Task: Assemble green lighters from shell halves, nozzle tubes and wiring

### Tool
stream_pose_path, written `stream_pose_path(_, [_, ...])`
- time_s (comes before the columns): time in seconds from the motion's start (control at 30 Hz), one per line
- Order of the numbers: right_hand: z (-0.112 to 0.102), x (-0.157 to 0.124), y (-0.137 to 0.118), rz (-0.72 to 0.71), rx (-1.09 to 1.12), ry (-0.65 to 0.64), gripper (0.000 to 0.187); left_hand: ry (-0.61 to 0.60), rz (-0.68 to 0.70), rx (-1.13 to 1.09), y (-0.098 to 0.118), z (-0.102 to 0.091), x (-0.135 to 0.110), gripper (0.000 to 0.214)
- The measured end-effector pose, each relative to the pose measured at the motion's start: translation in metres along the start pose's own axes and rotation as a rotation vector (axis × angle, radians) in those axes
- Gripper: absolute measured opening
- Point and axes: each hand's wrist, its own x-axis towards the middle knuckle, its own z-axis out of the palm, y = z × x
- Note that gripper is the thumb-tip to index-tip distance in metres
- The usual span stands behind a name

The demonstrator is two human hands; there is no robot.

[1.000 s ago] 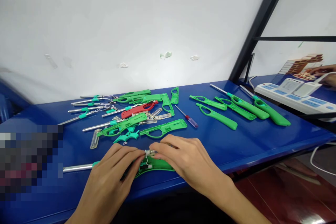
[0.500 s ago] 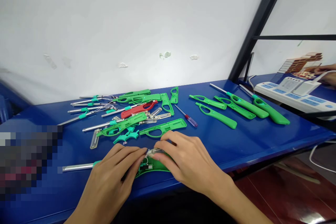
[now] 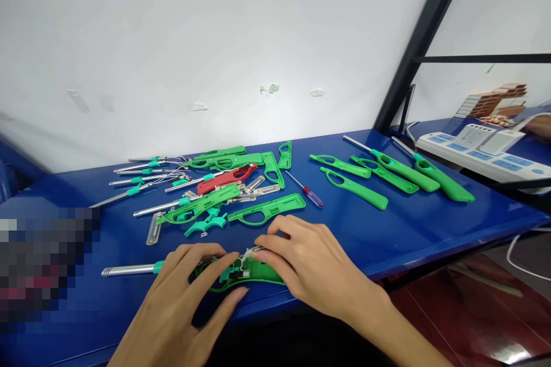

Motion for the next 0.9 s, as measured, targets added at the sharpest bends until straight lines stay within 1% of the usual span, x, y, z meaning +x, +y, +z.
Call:
stream_pose_path(0.07, [-0.0009,-0.0009,0.0001,-0.015,-0.003,-0.010,0.030,-0.006,-0.007,0.002,-0.0009,0.0016,-0.0001,0.022])
stream_pose_path(0.17, [-0.0023,-0.0020,0.0001,-0.029,-0.005,-0.027,0.030,-0.024,0.003,0.013,-0.0023,0.0020,-0.0004,0.020])
stream_pose_path(0.43, [-0.0056,-0.0045,-0.0002,-0.032,-0.032,-0.055,0.030,0.008,0.038,0.024,-0.0019,0.0030,-0.0002,0.018])
stream_pose_path(0.6, [-0.0080,-0.0043,-0.0025,-0.033,-0.048,-0.072,0.031,0.019,0.054,-0.018,0.0000,0.0009,0.0034,0.015])
stream_pose_path(0.73, [-0.0084,-0.0046,-0.0043,-0.031,-0.042,-0.079,0.031,0.059,0.046,-0.065,0.0003,0.0007,0.0059,0.012])
stream_pose_path(0.9, [-0.0092,-0.0049,-0.0057,0.013,0.005,-0.142,0.031,0.060,0.024,-0.125,0.0008,0.0040,0.0054,0.013])
